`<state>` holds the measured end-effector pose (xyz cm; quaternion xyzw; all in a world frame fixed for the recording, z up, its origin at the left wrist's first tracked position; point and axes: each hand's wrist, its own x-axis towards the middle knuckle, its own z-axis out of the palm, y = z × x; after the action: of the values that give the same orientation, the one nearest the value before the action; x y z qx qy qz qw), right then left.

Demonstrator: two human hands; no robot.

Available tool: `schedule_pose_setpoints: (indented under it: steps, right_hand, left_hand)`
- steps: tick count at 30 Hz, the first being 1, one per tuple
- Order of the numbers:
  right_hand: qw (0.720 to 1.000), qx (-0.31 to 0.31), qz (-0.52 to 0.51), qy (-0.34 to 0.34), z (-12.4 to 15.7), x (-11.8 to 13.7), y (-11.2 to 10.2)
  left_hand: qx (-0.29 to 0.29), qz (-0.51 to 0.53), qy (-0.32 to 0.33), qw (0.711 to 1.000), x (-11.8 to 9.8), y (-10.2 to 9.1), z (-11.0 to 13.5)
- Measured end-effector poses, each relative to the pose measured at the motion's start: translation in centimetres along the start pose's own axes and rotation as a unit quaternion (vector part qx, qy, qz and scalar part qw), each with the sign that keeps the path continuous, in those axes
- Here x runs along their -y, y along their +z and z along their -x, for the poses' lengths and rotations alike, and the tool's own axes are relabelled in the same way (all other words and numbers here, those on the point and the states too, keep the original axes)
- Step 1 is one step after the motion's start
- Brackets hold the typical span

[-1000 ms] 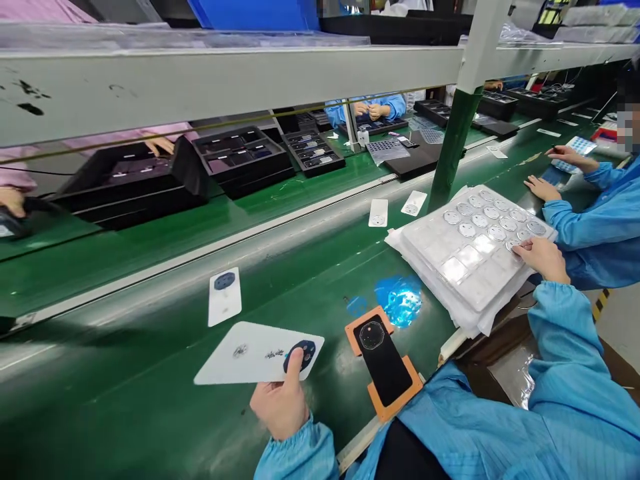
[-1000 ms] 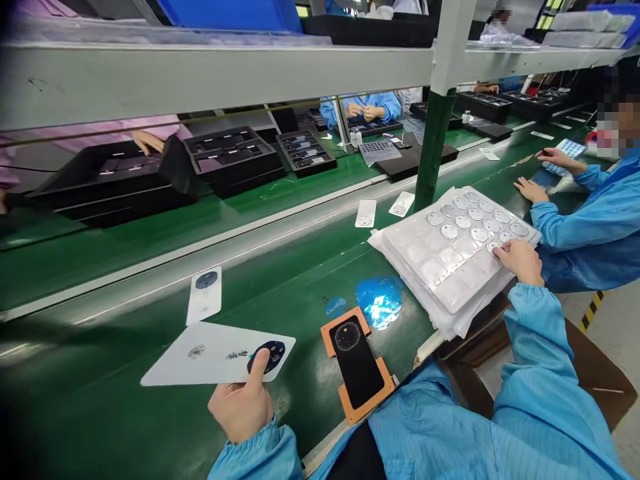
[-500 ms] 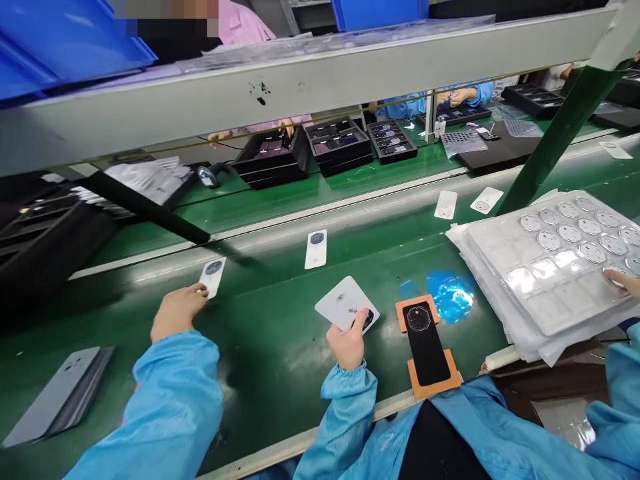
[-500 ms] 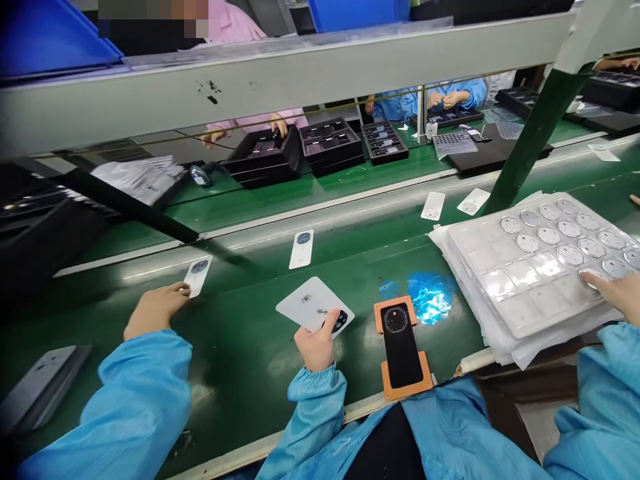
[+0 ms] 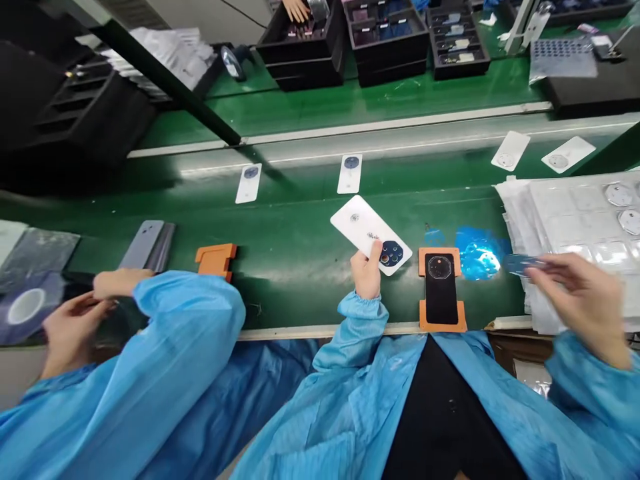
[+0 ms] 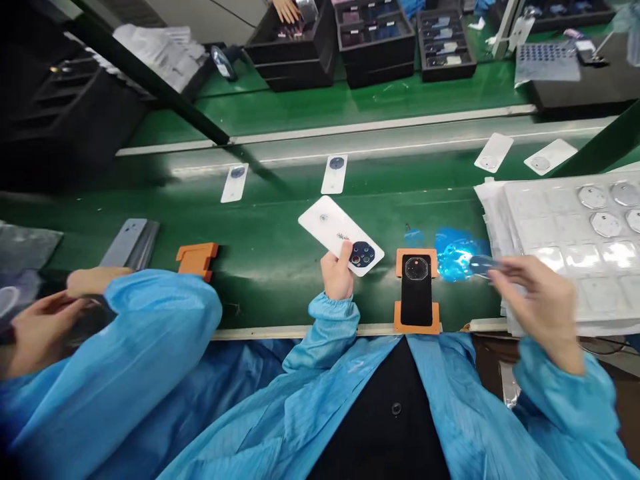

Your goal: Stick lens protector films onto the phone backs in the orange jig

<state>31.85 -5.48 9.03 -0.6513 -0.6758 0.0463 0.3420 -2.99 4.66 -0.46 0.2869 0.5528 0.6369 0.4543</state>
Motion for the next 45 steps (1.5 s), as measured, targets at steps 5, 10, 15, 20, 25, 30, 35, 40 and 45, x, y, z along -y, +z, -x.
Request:
schedule_pose_setpoints:
  steps: [5, 10, 15, 20, 25, 30, 35, 40, 45]
  right_hand:
    - [0.98, 0.028, 0.034, -0.196, -0.8, 4.5, 10.3]
    - [0.954, 0.096, 0.06, -0.278, 0.8, 2.8, 13.8]
    - [0.952, 0.12, 0.088, -0.269, 1.3, 2.7, 13.7]
    - [0.955, 0.131, 0.102, -0.246, 1.2, 3.2, 14.1]
    - [0.958, 0.159, 0.054, -0.234, 0.8, 2.7, 14.5]
    - [0.957, 0.176, 0.016, -0.231, 0.2, 2.5, 13.7]
    - [0.979, 0.102, -0.118, -0.132, -1.5, 5.7, 12.3]
    - [0.99, -0.015, -0.12, -0.076, -3.1, 9.3, 12.6]
    - [0.992, -0.037, -0.107, -0.052, -3.3, 9.6, 13.8]
  left_hand:
    - [0.042, 0.001, -0.042, 0.998, -0.8, -0.4, 0.8]
    - [0.042, 0.022, -0.045, 0.998, -1.9, -1.7, 0.8]
    - [0.053, 0.04, -0.056, 0.996, -2.0, -2.0, 0.7]
    - [0.082, 0.039, -0.064, 0.994, -2.3, -0.9, 1.0]
    - [0.11, 0.048, -0.079, 0.99, -2.5, -0.2, 1.2]
    - [0.111, 0.069, -0.083, 0.988, -2.2, 0.1, 1.4]
    - [0.124, 0.073, -0.086, 0.986, -1.4, 1.5, 2.6]
    - [0.18, -0.044, -0.008, 0.983, -0.7, 3.5, 5.1]
    - [0.199, -0.058, 0.025, 0.978, -0.9, 4.1, 6.3]
